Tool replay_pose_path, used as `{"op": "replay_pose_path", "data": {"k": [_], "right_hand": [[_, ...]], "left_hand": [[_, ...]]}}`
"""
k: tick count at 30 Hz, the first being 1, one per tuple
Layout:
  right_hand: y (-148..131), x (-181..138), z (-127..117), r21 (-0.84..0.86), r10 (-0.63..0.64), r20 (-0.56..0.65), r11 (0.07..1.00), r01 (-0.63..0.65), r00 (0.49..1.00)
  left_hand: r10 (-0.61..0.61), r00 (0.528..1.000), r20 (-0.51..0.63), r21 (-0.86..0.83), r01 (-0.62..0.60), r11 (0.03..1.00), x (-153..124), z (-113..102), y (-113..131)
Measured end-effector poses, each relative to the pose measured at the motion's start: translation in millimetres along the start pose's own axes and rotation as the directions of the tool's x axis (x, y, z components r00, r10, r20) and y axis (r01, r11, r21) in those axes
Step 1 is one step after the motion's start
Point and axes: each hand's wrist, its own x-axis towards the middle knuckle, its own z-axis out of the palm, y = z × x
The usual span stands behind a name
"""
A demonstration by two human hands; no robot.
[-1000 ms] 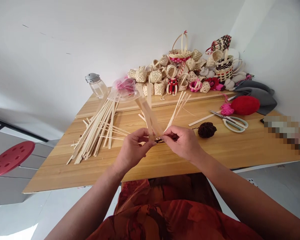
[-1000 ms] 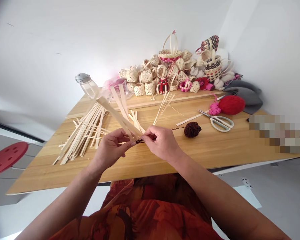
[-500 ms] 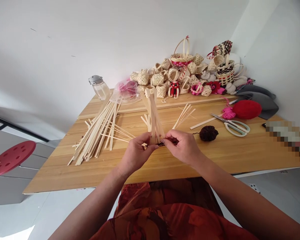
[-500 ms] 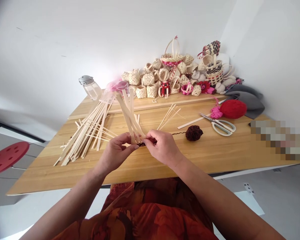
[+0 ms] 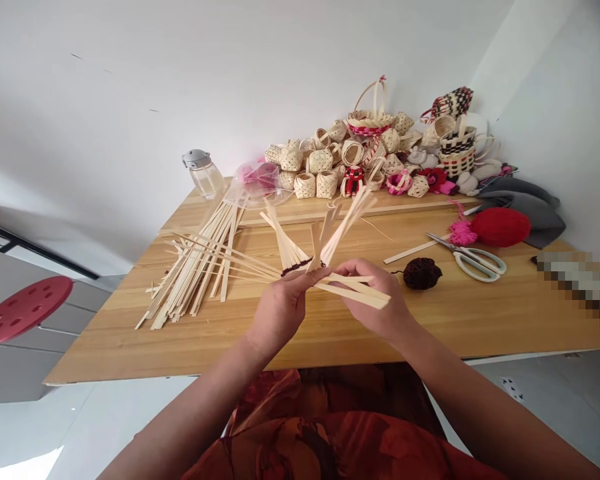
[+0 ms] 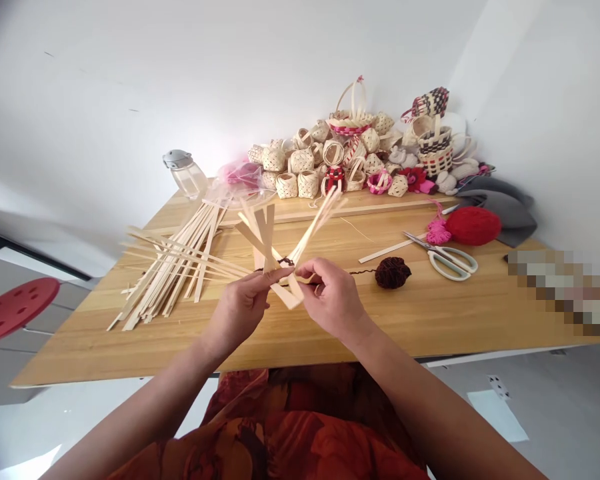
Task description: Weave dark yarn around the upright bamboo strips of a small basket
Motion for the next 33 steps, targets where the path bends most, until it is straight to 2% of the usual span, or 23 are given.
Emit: {"op": "replay_pose_path", "data": {"k": [4, 9, 12, 16, 20, 24, 28, 30, 33], "right_hand": [[-7.0, -7.1, 4.6, 0.035, -0.039, 0.065, 0.999, 0.036, 0.997], [-7.5, -10.1, 17.2, 0.141, 0.115, 0.047, 0.983, -0.12, 0.992], [-4.5, -8.3, 20.1, 0.165, 0.144, 0.01, 0.976, -0.144, 0.989], [-2.5, -8.0, 13.1, 0.099, 0.04, 0.028, 0.994, -0.043, 0.999], [4.0, -12.2, 0.4, 0.058, 0.063, 0.08, 0.996, -0.068, 0.995], [19.7, -16.0, -10.0, -0.16, -0.038, 0.07, 0.986, 0.049, 0.997], [34.2, -17.9, -15.8, -0.392, -0.168, 0.145, 0.895, 0.213, 0.975], [38.1, -18.4, -17.2, -0.431, -0.209, 0.137, 0.868, 0.249, 0.968], [40.7, -16.5, -19.7, -0.412, -0.226, 0.089, 0.878, 0.242, 0.97]], "left_hand": [[0.094, 0.994, -0.058, 0.214, -0.08, 0.974, -2.6, 9.9, -11.8], [0.127, 0.991, -0.039, 0.336, -0.107, 0.936, -8.4, 24.1, -22.0], [0.121, 0.992, -0.026, 0.35, -0.104, 0.931, -9.7, 28.8, -23.4], [0.066, 0.998, -0.015, 0.339, -0.057, 0.939, -6.6, 24.3, -26.2], [-0.009, 0.999, -0.036, 0.382, 0.022, 0.924, -0.2, 15.0, -38.7], [0.004, 0.999, -0.033, 0.515, 0.013, 0.857, 7.1, 10.5, -56.6], [-0.042, 0.999, 0.005, 0.652, 0.028, 0.757, 14.9, 8.0, -62.4], [-0.073, 0.997, 0.012, 0.697, 0.044, 0.716, 17.3, 7.1, -61.9], [-0.065, 0.997, 0.044, 0.711, 0.014, 0.703, 15.9, 7.5, -63.9]]}}
